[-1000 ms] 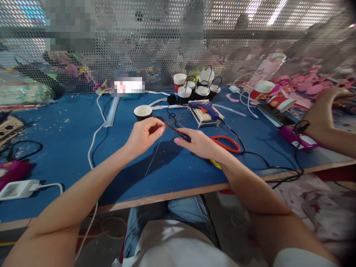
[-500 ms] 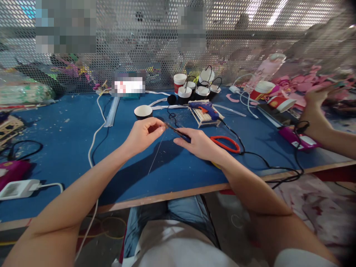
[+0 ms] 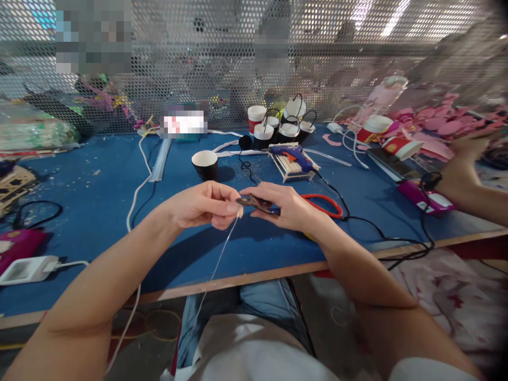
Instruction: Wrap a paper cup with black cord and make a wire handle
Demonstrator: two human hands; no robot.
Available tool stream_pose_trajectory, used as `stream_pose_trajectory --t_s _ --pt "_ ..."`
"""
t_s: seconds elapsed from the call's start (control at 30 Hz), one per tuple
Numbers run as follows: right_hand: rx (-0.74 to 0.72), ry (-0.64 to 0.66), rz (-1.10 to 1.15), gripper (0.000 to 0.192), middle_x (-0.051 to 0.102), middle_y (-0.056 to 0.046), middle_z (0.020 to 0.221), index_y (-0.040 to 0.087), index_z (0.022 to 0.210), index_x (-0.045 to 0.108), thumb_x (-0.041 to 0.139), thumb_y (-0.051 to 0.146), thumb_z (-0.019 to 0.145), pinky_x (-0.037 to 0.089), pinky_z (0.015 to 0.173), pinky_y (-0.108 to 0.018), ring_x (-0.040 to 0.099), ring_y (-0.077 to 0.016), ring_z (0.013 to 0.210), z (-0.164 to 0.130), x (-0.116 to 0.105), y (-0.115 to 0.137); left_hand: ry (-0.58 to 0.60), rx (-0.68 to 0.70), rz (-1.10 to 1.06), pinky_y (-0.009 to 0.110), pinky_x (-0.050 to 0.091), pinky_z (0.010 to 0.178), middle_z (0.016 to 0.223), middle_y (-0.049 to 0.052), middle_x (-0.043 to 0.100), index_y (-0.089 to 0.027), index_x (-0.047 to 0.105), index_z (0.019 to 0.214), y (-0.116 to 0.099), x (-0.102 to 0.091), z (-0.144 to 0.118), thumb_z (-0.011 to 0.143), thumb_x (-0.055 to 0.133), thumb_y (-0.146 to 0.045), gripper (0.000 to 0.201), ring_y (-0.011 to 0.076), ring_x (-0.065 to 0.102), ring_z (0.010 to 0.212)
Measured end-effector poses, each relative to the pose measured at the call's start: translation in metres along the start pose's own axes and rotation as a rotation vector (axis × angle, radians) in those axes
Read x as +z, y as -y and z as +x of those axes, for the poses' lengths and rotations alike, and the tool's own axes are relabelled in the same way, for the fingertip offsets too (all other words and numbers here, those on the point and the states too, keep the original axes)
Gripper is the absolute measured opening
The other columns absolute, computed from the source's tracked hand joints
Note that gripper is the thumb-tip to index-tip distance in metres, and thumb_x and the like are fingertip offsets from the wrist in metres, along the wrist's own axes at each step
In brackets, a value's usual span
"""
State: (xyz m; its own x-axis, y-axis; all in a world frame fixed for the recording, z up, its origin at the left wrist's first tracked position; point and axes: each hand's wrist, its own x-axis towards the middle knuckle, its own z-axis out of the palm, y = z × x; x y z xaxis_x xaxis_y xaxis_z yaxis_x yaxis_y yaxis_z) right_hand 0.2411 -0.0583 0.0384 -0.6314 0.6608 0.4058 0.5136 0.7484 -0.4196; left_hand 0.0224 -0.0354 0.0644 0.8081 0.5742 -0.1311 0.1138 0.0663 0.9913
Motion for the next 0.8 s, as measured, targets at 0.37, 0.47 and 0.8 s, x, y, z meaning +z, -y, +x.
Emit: stream_pose_trajectory --t_s 0.37,0.47,0.8 --pt "0.400 -0.167 0.184 0.037 0.066 -0.005 0.107 0.017 0.112 0.059 0.045 0.039 0.086 0.045 0.083 -0.030 0.061 -0.0205 0.098 0.005 0.014 0.000 -0.786 0.603 0.912 0.027 0.048 0.073 0.087 0.005 0.061 -0.016 0.058 0.091 0.019 0.006 0.019 0.076 0.061 -0.029 0.019 0.0125 0.056 0.076" --pt "0.394 -0.158 0.159 0.037 0.067 -0.005 0.104 0.017 0.111 0.059 0.044 0.041 0.087 0.046 0.080 -0.031 0.062 -0.0209 0.094 0.005 0.017 0.001 -0.849 0.662 0.942 0.025 0.046 0.069 0.080 0.003 0.061 -0.016 0.060 0.080 0.021 0.008 0.021 0.078 0.060 -0.028 0.012 0.0111 0.054 0.071" --pt "0.147 -0.296 -0.179 0.039 0.063 -0.011 0.097 0.015 0.120 0.052 0.048 0.032 0.085 0.046 0.076 -0.031 0.059 -0.0211 0.089 0.004 0.019 -0.013 -0.339 0.081 -0.542 0.019 0.039 0.048 0.056 -0.003 0.048 -0.014 0.052 0.063 0.014 0.015 0.025 0.068 0.069 -0.031 0.024 0.0044 0.044 0.047"
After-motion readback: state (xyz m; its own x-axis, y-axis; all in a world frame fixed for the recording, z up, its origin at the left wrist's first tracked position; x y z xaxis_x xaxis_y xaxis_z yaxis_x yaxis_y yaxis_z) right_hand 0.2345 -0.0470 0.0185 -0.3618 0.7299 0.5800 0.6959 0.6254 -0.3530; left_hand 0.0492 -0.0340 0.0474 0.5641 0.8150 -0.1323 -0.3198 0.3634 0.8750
